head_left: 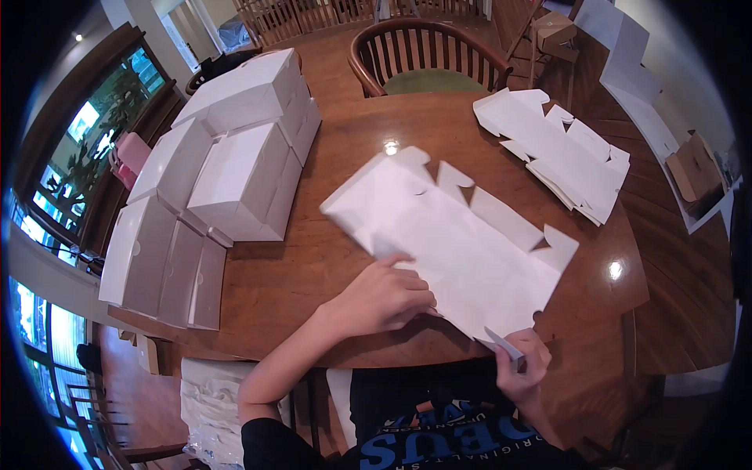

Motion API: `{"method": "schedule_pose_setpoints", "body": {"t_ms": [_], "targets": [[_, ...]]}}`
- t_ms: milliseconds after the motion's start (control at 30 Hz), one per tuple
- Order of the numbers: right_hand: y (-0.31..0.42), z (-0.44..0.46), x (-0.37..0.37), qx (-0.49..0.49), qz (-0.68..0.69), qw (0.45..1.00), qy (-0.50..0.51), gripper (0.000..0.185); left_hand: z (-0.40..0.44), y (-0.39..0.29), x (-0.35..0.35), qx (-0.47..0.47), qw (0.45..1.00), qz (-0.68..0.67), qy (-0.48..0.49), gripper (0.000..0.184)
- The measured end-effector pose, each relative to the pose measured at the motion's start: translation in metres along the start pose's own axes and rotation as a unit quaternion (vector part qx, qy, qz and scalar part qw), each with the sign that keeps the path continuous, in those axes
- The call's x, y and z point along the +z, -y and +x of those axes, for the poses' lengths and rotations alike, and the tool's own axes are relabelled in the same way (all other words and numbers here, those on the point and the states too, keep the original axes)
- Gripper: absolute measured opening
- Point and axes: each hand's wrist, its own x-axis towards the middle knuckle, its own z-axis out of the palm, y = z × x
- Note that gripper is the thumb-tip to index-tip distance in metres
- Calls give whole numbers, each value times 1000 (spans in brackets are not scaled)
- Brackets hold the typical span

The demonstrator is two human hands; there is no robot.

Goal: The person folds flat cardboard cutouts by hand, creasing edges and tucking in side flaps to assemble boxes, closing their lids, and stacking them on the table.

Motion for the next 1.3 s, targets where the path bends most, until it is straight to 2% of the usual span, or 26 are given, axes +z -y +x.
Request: {"method": "schedule_pose_setpoints", "body": {"t_ms": [100, 133, 200, 300, 433, 500, 633, 733, 900, 1100, 1233, 1300], "targets": [[-3, -9, -1, 40, 7, 998, -49, 20, 4, -14, -1, -48, 997, 3, 59, 6], [-6, -12, -1, 26, 5, 998, -58, 21, 6, -18, -3, -47, 997, 1, 60, 6], [-10, -11, 2, 4, -2, 998, -69, 21, 10, -24, -6, -88, 989, 23, 119, 9], [-12, -4, 7, -22, -9, 996, -82, 24, 16, -27, -4, -87, 987, 21, 134, 11], [-4, 11, 11, -4, -40, 996, -75, 33, 15, -26, 3, -41, 995, -19, 94, 8], [-3, 18, 14, -1, -40, 996, -76, 37, 13, -26, 10, -43, 993, -93, 60, 7], [2, 32, 24, -70, -44, 993, -79, 35, 9, -26, 17, -33, 990, -134, 42, 6], [4, 36, 28, -84, -40, 993, -70, 35, 7, -24, 16, -50, 987, -142, 56, 11], [10, 38, 32, -87, -25, 996, -27, 36, 5, -23, 14, -79, 985, -134, 78, 36], [8, 40, 37, -88, -25, 995, -27, 38, 4, -20, 16, -70, 985, -149, 46, 41], [10, 40, 38, -84, -19, 996, -34, 37, 6, -23, 8, -78, 981, -164, 72, 40], [10, 40, 39, -79, -18, 996, -33, 37, 6, -23, 4, -83, 969, -219, 77, 24]]}}
